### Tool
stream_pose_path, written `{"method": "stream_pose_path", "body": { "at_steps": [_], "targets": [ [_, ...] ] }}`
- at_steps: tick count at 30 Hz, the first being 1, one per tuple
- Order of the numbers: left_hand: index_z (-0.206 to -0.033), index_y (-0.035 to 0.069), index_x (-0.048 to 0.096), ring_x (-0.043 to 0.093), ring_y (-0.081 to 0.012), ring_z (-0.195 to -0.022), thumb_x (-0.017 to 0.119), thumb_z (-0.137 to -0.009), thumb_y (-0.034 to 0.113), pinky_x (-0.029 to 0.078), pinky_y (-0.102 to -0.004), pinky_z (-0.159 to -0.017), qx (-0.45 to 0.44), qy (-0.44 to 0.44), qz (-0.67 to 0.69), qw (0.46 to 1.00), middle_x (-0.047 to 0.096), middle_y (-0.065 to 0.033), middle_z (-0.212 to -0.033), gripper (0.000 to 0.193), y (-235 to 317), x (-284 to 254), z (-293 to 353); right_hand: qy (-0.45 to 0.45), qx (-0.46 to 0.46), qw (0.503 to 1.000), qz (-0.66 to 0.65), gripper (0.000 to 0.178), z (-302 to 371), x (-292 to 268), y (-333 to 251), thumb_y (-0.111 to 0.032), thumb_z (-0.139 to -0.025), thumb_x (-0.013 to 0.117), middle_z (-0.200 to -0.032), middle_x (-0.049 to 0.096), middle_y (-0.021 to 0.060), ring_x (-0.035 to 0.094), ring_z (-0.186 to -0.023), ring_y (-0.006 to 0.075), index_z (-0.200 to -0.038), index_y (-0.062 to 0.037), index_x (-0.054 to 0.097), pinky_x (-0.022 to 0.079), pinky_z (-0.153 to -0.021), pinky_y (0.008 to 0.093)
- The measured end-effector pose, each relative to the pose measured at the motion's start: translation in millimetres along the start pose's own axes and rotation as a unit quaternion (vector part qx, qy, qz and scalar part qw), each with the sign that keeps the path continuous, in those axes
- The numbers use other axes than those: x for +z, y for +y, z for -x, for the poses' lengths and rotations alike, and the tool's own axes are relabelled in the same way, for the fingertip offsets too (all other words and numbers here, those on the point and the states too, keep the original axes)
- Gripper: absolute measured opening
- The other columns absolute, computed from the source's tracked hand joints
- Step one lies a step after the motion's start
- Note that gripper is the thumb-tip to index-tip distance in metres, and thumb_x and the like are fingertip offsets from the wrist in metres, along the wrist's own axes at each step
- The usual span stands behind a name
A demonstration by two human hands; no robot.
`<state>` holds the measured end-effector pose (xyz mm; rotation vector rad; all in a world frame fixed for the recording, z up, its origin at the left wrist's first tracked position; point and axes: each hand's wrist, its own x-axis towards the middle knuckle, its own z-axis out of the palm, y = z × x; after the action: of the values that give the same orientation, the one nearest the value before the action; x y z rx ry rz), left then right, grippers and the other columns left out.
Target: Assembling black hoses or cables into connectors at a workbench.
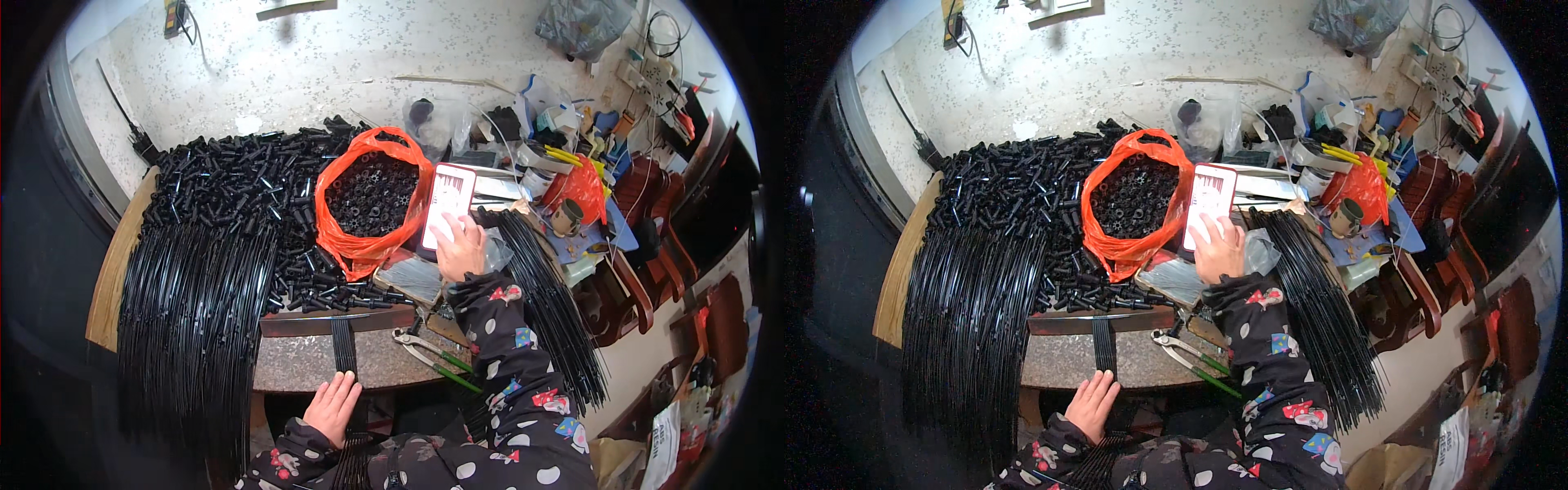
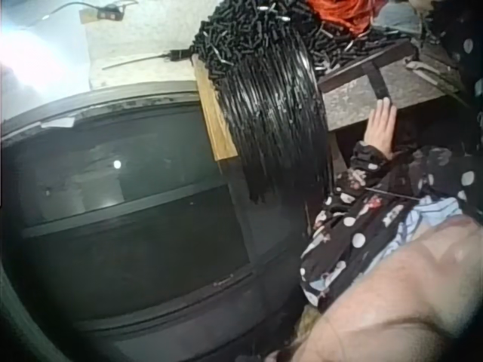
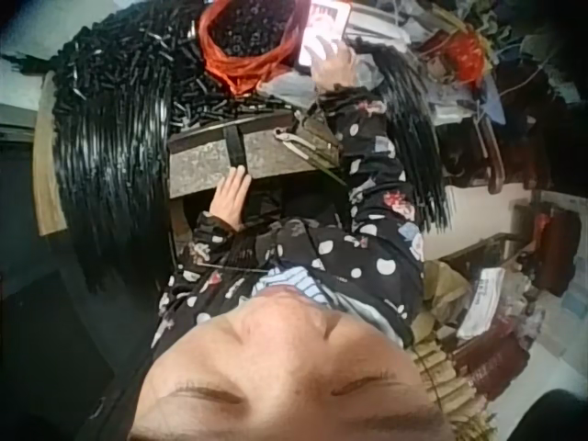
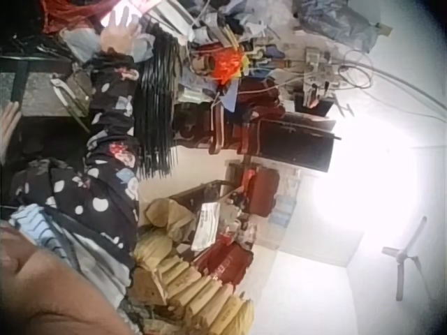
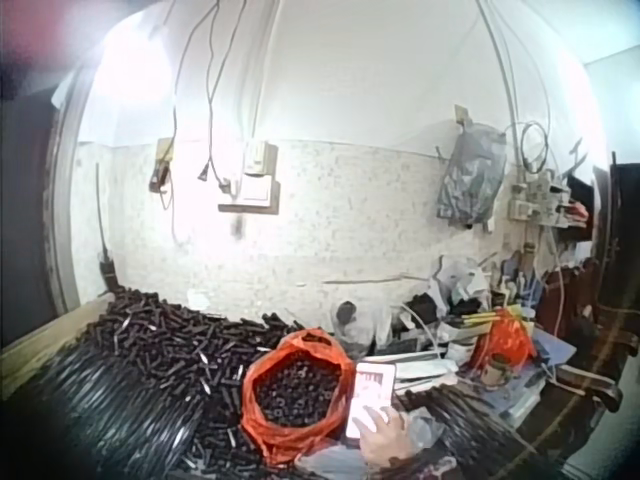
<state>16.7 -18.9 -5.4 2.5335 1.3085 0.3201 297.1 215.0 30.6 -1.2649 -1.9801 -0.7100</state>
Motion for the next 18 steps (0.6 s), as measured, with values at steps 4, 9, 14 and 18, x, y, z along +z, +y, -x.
{"method": "stream_pose_path", "body": {
  "at_steps": [4,9,14,18],
  "targets": [
    [-0.125,0.000,0.036,0.030,-0.0342,-0.125,0.058,-0.064,0.017,0.025,-0.0446,-0.099,-0.001,0.002,0.020,1.000,0.030,-0.0203,-0.134,0.067,0.6,-1.5,-0.9,0.011,0.014,1.000,0.022,0.030,-5.3,1.8,-1.2,-0.010,-0.065,0.059,-0.113,0.050,0.0047,0.040,-0.105,0.0267,-0.095,-0.0141,0.063,0.031,-0.086,0.0402],
    [-0.125,0.000,0.036,0.030,-0.0344,-0.124,0.058,-0.064,0.017,0.025,-0.0449,-0.099,-0.001,0.010,0.020,1.000,0.030,-0.0203,-0.134,0.067,-1.4,0.8,-0.4,0.045,0.042,0.998,0.006,0.029,7.7,-3.9,20.3,-0.011,-0.063,0.059,-0.107,0.052,0.0035,0.043,-0.102,0.0250,-0.092,-0.0106,0.063,0.034,-0.083,0.0399],
    [-0.125,0.000,0.036,0.030,-0.0347,-0.124,0.058,-0.063,0.015,0.025,-0.0450,-0.099,-0.005,0.015,0.040,0.999,0.030,-0.0204,-0.134,0.067,-0.9,-1.6,-1.6,0.056,0.062,0.996,0.026,0.029,9.5,-8.6,31.5,-0.009,-0.063,0.058,-0.107,0.052,0.0037,0.044,-0.101,0.0241,-0.092,-0.0086,0.062,0.034,-0.082,0.0403],
    [-0.126,0.000,0.035,0.029,-0.0347,-0.125,0.058,-0.063,0.015,0.025,-0.0449,-0.099,-0.003,0.007,0.024,1.000,0.030,-0.0206,-0.134,0.069,1.4,-2.5,-3.3,0.051,0.078,0.994,0.051,0.032,6.6,-11.3,31.5,-0.010,-0.063,0.058,-0.108,0.051,0.0038,0.043,-0.102,0.0238,-0.095,-0.0090,0.061,0.034,-0.083,0.0405]
  ]
}}
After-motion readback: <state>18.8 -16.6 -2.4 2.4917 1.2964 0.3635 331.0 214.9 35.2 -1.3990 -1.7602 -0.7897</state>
